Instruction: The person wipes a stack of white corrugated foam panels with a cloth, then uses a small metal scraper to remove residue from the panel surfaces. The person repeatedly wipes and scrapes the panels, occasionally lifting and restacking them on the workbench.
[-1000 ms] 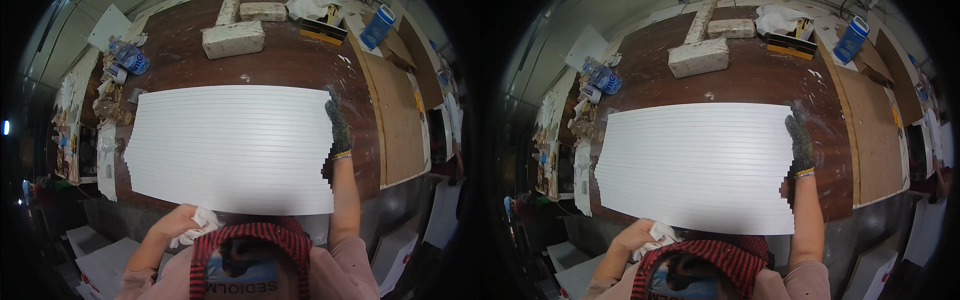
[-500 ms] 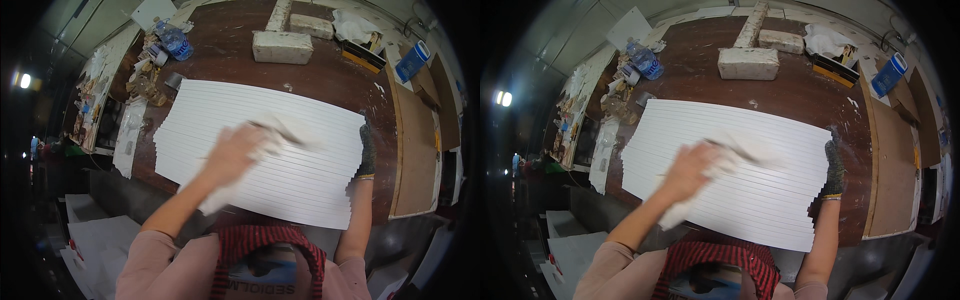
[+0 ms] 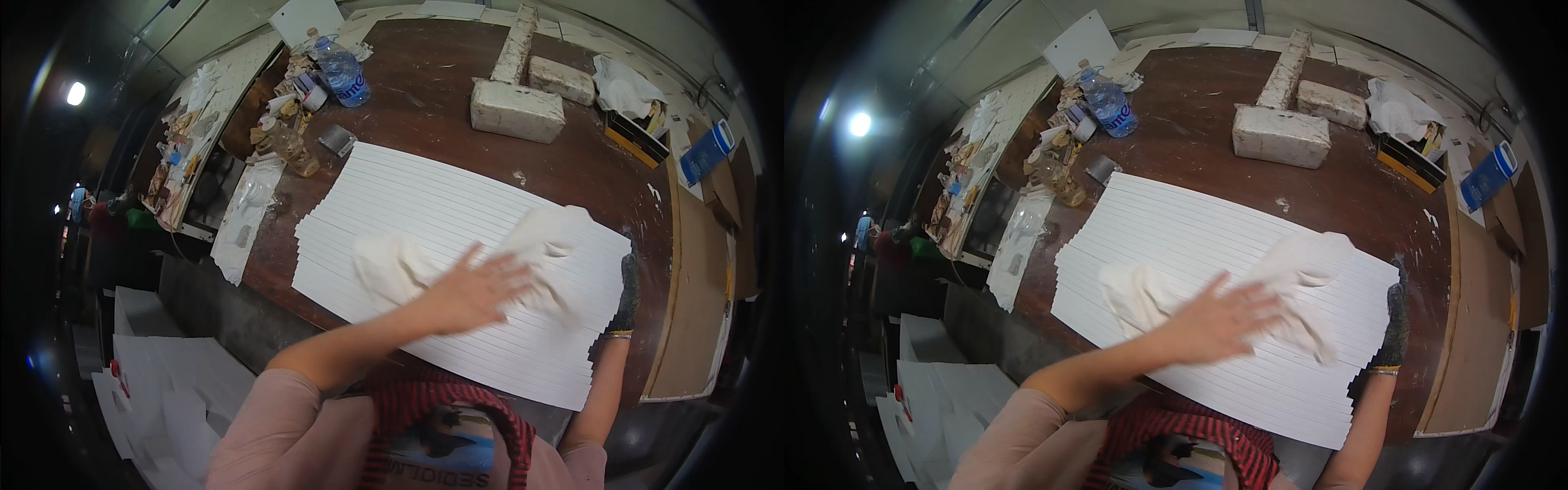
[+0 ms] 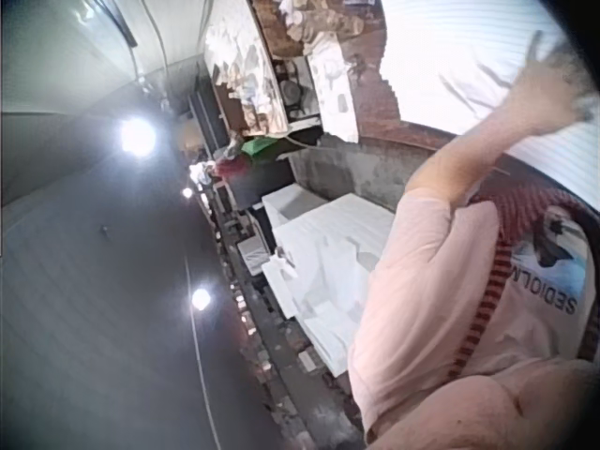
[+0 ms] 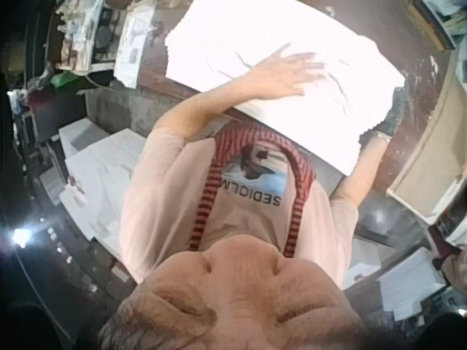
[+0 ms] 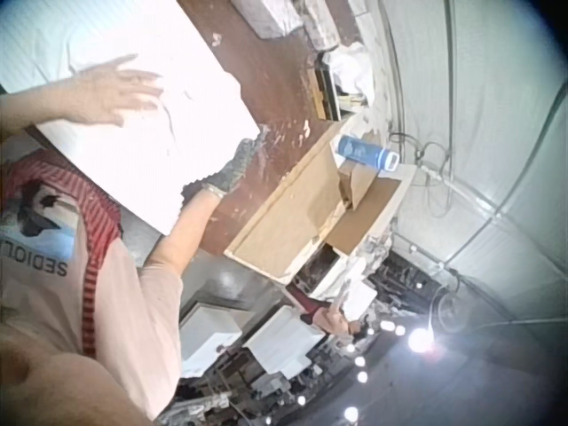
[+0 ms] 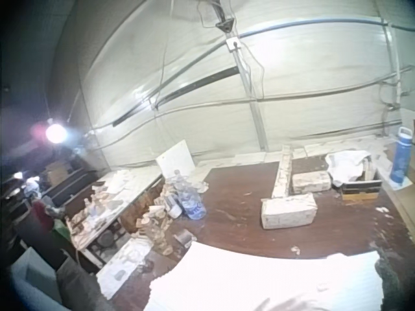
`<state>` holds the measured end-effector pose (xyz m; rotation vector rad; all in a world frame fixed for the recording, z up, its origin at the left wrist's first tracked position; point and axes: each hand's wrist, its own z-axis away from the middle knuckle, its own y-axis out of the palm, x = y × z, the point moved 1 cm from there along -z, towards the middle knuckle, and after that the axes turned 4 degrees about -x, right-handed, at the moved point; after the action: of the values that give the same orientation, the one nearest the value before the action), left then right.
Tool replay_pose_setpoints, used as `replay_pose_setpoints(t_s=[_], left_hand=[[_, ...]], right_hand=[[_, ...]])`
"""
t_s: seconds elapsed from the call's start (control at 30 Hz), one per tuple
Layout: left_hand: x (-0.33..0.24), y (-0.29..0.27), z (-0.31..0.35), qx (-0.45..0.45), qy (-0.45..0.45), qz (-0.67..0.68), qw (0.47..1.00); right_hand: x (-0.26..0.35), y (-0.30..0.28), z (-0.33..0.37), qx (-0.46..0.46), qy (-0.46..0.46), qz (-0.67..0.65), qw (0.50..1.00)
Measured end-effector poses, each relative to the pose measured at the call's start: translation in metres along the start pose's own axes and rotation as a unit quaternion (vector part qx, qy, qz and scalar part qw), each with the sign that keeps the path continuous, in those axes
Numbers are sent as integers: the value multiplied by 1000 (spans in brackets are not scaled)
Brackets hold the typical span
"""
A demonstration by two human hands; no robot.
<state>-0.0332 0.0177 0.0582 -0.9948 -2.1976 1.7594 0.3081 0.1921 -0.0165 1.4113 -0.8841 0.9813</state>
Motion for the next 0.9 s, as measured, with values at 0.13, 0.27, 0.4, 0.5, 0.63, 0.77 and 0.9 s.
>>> replay_pose_setpoints(t_s=[0.13, 0.27, 0.4, 0.5, 0.63, 0.77, 0.9], left_hand=[[159, -102, 74, -149, -269, -103, 946], [172, -174, 120, -242, -545, -156, 788], [69, -119, 107, -174, -296, 40, 938], [77, -116, 138, -184, -297, -40, 936], [150, -140, 216, -391, -524, 332, 680], [174, -121, 237, -359, -510, 599, 502], [160, -95, 225, -359, -443, 696, 435]], right_hand=[[1, -5, 2, -18, 0, 11, 1000], [-5, -16, 3, -11, -1, 33, 999], [-15, -28, 6, -5, 14, 49, 999], [-12, -36, 20, -22, 12, 90, 996], [10, -44, 62, -25, -77, 432, 898], [26, -43, 102, -47, 21, 554, 831], [21, -36, 115, -170, 230, 384, 878]])
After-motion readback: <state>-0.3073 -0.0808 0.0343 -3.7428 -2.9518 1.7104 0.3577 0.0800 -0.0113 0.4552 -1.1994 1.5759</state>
